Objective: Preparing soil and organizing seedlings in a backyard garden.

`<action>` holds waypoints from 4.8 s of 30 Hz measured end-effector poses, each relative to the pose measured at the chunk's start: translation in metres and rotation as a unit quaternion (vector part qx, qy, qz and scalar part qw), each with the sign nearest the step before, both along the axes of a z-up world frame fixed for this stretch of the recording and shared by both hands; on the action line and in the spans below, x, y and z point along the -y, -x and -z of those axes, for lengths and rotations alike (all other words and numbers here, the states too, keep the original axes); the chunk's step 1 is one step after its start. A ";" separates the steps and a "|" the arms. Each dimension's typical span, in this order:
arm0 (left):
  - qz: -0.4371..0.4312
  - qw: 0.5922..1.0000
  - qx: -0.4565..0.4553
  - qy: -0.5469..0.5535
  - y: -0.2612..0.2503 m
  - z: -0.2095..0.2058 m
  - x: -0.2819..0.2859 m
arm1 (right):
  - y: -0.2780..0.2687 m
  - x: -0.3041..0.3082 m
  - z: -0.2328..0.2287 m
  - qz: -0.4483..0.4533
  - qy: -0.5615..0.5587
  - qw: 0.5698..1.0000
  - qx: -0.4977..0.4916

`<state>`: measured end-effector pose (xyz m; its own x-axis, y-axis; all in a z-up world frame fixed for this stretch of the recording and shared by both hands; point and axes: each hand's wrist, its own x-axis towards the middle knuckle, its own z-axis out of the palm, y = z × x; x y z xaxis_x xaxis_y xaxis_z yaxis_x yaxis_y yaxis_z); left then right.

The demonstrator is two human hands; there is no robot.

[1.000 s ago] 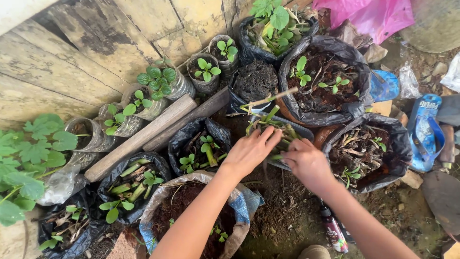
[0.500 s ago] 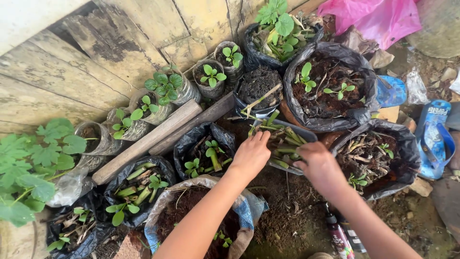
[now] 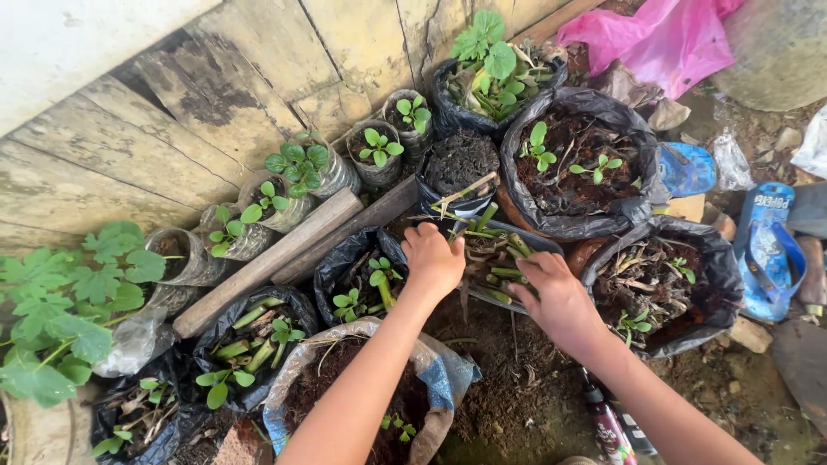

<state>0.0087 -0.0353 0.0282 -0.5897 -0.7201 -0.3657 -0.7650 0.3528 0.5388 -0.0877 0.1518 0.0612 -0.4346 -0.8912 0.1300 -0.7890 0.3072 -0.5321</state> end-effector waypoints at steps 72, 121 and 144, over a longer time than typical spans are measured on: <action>0.463 0.874 0.019 0.149 -0.008 -0.022 -0.020 | 0.081 -0.016 0.000 -0.101 -0.162 0.981 0.038; 0.224 0.974 0.026 -0.028 -0.015 -0.021 -0.016 | 0.027 -0.021 -0.010 -0.050 -0.035 0.996 0.060; 0.445 0.874 -0.079 0.180 -0.017 -0.007 -0.037 | 0.023 -0.024 0.003 0.025 -0.046 0.980 0.191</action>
